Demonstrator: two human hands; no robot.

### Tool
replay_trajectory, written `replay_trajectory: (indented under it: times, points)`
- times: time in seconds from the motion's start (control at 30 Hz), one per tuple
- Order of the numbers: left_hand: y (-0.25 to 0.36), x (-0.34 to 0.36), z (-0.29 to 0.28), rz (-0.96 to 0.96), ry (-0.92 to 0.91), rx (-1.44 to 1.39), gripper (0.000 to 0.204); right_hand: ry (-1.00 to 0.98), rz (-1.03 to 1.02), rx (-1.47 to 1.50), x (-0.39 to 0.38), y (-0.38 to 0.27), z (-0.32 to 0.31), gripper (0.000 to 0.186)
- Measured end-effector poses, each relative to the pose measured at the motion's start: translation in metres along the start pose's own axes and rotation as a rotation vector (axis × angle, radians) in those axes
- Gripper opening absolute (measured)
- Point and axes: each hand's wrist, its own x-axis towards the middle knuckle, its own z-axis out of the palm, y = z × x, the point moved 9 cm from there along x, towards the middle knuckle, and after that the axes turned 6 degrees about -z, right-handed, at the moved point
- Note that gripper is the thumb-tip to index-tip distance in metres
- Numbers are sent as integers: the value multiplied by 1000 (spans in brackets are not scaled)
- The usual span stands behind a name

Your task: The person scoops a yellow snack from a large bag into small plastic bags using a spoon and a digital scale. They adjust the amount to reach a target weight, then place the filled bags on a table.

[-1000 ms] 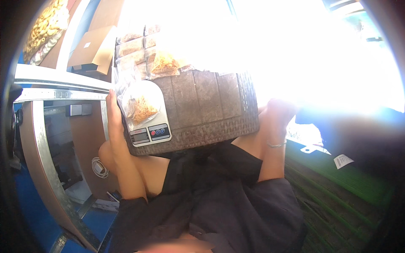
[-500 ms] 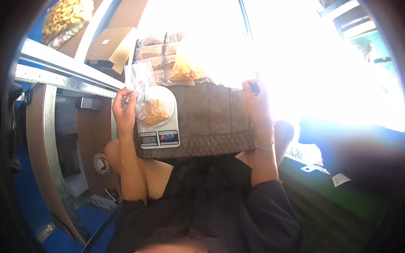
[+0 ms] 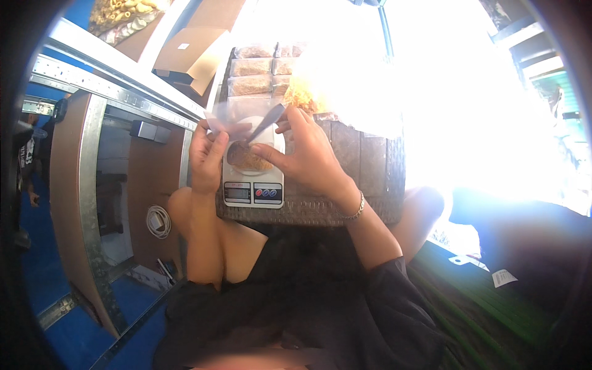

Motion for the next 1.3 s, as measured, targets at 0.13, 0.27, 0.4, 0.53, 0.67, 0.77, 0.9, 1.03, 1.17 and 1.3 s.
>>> replay_trajectory:
  times: [0.13, 0.27, 0.4, 0.53, 0.67, 0.77, 0.9, 1.03, 1.17, 1.3]
  points:
    - [3, -2, 0, 27, 28, 21, 19, 87, -70, 183, 6, -11, -13, 41]
    - [1, 1, -6, 5, 51, 88, 16, 97, 2, 140, 9, 0, -26, 30]
    - [0, 1, -3, 5, 12, 30, 14, 247, 92, 287, 8, 14, -46, 25]
    - [-3, 2, 3, 15, -11, -1, 12, 86, -134, 126, 19, -14, -42, 14]
    - [-4, 2, 2, 3, -12, 107, 41, 108, -118, 160, 29, -30, -38, 10]
    - [-8, 1, 4, -81, -61, 477, 70, 104, -161, 193, 36, -52, -34, 10]
    - [-1, 3, 13, 42, -82, 641, 49, 167, -381, 123, 49, -94, -41, 12]
    - [-13, 8, 3, -109, -15, 173, 34, 181, -429, 22, 61, -114, -66, 18]
    - [-11, 9, -4, -83, 42, 222, 34, 59, -586, -40, 72, -129, -84, 18]
    - [-8, 8, -4, -21, 56, 322, 34, -63, -672, -179, 72, -132, -71, 16]
